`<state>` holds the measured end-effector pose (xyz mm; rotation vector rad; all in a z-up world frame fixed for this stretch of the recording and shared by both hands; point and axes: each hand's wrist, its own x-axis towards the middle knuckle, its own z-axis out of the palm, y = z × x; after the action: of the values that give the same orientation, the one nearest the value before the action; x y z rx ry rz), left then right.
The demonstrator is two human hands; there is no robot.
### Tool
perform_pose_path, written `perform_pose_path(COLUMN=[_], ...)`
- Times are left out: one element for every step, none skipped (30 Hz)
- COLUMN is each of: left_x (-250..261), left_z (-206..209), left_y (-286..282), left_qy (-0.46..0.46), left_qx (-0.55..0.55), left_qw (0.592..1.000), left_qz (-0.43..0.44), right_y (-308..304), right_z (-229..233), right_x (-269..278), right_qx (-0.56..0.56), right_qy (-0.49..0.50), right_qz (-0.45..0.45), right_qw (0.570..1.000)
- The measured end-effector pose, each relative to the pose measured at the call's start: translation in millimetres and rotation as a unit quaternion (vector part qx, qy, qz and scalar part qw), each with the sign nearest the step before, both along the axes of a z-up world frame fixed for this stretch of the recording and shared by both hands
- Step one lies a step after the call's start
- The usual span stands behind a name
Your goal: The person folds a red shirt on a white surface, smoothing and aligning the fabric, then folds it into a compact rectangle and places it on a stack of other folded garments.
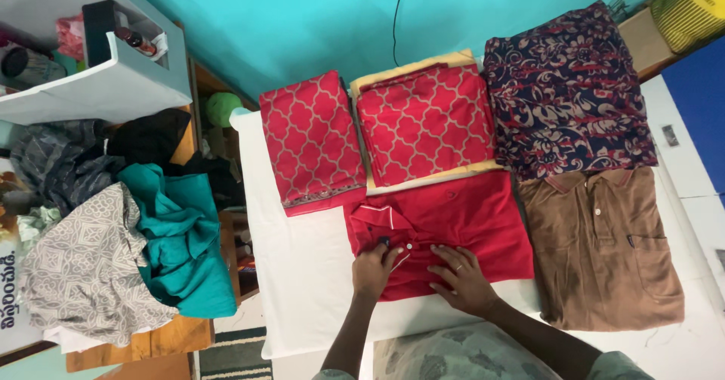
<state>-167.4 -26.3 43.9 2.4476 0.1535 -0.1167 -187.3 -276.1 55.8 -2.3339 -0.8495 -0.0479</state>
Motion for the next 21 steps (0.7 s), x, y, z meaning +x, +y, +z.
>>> perform_pose_path(left_x=[1.0,1.9,2.4,3.1,3.0,2.8,3.3,1.6,-1.6,-4.1,-6.3,-8.1,-10.2,-13.4,-16.4,-19.4,-24.8,-29.8,-33.2,-36.2,-39.5], left_z=[3.5,7.5,11.6,15.8,20.0,24.1,27.9,31.9,35.4,37.9,38.9,38.9,38.2,36.8,34.7,32.2,30.2,28.3,25.9,23.7,22.2], left_y=[0.0,0.7,1.5,2.0,2.2,2.3,3.2,4.6,6.3,8.6,12.0,17.2,23.0,27.8,32.4,36.3,39.6,42.6,44.7,46.3,47.3], left_qy=[0.004,0.013,0.023,0.033,0.051,0.069,0.086,0.109,0.132,0.154,0.135,0.115,0.096,0.109,0.120,0.131,0.111,0.091,0.071,0.075,0.079], left_qx=[-0.006,-0.019,-0.032,-0.045,-0.047,-0.050,-0.052,-0.055,-0.058,-0.061,-0.061,-0.060,-0.059,-0.064,-0.069,-0.074,-0.110,-0.146,-0.182,-0.167,-0.152], left_qw=[1.000,1.000,0.999,0.998,0.997,0.996,0.995,0.992,0.990,0.986,0.989,0.990,0.990,0.987,0.985,0.982,0.983,0.982,0.979,0.982,0.985], left_qz=[0.005,0.011,0.016,0.021,0.022,0.022,0.023,0.016,0.010,0.003,-0.027,-0.056,-0.086,-0.095,-0.104,-0.113,-0.095,-0.077,-0.059,-0.039,-0.019], right_y=[3.8,7.3,11.5,16.6,19.0,19.0,19.9,20.5,20.4,20.5,19.6,18.9,19.4,20.1,21.0,21.5,21.7,21.6,21.2,21.0,20.2], right_z=[-1.6,-4.0,-7.6,-11.7,-15.2,-18.0,-20.8,-22.7,-23.8,-24.4,-24.2,-23.5,-22.4,-20.9,-19.4,-17.5,-15.1,-12.8,-11.0,-9.9,-9.3], right_x=[-2.2,-3.0,-3.2,-3.5,-4.9,-6.1,-5.6,-5.7,-5.1,-3.8,-3.9,-3.3,-2.3,-1.1,2.1,4.7,4.7,4.6,4.0,4.0,3.9], right_qx=[0.006,0.012,0.009,0.006,0.004,0.002,0.000,-0.001,0.002,0.005,0.008,0.007,0.007,0.008,0.014,0.020,0.026,0.031,0.036,0.042,0.039], right_qy=[-0.016,-0.032,-0.029,-0.026,-0.022,-0.010,0.002,0.013,0.012,0.011,0.010,0.013,0.016,0.019,0.031,0.044,0.059,0.060,0.060,0.061,0.066], right_qz=[-0.002,-0.004,0.003,0.009,0.015,0.022,0.029,0.036,0.034,0.032,0.028,0.030,0.031,0.033,0.029,0.025,0.021,0.019,0.017,0.014,0.010], right_qw=[1.000,0.999,1.000,1.000,1.000,1.000,1.000,0.999,0.999,0.999,1.000,0.999,0.999,0.999,0.999,0.999,0.998,0.998,0.997,0.997,0.997])
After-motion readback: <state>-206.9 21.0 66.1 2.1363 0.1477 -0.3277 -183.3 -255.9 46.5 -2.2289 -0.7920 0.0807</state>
